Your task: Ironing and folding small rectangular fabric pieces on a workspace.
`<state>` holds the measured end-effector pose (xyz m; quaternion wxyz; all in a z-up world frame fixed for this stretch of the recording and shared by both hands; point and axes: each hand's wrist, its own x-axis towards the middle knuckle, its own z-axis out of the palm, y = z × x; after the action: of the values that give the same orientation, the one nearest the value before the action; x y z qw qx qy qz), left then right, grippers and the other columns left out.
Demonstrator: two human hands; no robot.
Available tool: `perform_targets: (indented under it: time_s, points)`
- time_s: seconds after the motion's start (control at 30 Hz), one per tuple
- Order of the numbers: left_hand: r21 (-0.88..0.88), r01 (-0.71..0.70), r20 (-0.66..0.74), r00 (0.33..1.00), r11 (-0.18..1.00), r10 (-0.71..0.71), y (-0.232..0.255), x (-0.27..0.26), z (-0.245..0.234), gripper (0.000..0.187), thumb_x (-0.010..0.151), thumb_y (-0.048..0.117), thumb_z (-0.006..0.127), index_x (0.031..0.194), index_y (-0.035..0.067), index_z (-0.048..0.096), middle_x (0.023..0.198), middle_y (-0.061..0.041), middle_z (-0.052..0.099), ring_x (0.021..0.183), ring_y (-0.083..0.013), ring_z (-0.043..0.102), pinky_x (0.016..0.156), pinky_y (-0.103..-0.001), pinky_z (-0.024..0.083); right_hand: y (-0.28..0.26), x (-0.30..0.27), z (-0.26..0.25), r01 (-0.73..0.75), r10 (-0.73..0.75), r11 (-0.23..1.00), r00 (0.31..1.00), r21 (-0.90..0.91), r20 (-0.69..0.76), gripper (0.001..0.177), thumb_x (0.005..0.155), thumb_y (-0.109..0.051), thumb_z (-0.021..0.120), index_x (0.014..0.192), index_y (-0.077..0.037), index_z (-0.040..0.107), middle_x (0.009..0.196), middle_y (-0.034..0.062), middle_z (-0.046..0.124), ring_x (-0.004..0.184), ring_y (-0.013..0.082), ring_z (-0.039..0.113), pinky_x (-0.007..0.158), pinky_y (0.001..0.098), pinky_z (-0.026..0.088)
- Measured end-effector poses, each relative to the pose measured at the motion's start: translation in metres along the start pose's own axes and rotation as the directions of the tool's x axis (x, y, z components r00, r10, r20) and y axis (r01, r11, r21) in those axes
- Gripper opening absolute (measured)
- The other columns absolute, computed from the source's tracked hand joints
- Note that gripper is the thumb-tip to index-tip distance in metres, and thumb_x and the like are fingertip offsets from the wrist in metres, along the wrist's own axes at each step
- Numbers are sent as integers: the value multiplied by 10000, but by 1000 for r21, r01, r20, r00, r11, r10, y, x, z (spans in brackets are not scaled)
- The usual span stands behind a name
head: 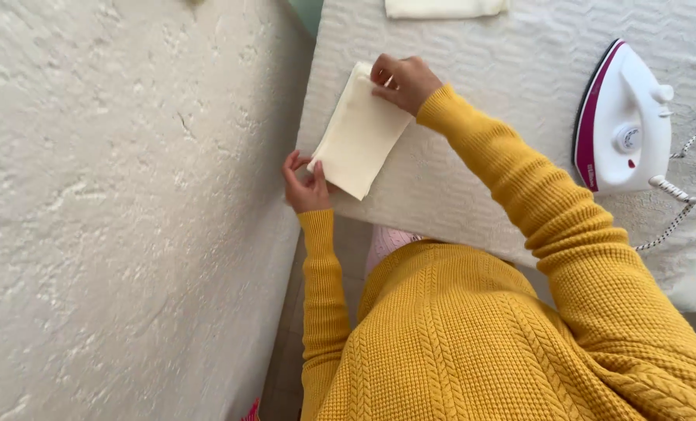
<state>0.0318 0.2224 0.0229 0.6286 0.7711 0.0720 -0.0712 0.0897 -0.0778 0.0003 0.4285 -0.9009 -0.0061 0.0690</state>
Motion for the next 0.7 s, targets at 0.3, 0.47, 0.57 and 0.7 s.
perform_targets:
  time_s: [0.3,0.47,0.57,0.7]
  points:
    - [567,-369,-48,878,737,476,103,13,25,333,940,82,758,1247,73,629,1163,-107,535,734,-171,568,518,-278,467,60,41,-44,92,-463,702,813,-706,-354,151,906,-148,759,1039,-123,693,1153,11,710,1091,210,619,915,384,531]
    - [439,-418,69,898,796,434,122,25,65,332,955,78,740,1268,67,629,1234,-110,577,760,-124,623,609,-283,530,79,48,-60,85,-377,824,820,-561,-430,90,980,-170,785,1002,-106,725,1053,42,752,995,210,690,873,377,566]
    - [393,-567,227,823,723,521,137,39,97,341,975,73,717,1304,79,628,1254,-92,620,931,-174,666,762,-313,565,49,25,-93,109,-292,926,816,-362,-500,72,965,-164,806,987,-109,765,1026,48,783,952,197,725,847,364,586]
    - [338,-811,445,585,478,678,164,72,158,456,947,87,724,1387,80,604,1370,-87,627,1177,-280,637,1003,-385,541,7,-1,-132,172,-188,982,822,-81,-538,77,941,-127,815,1010,-92,810,1005,66,792,911,190,745,805,324,603]
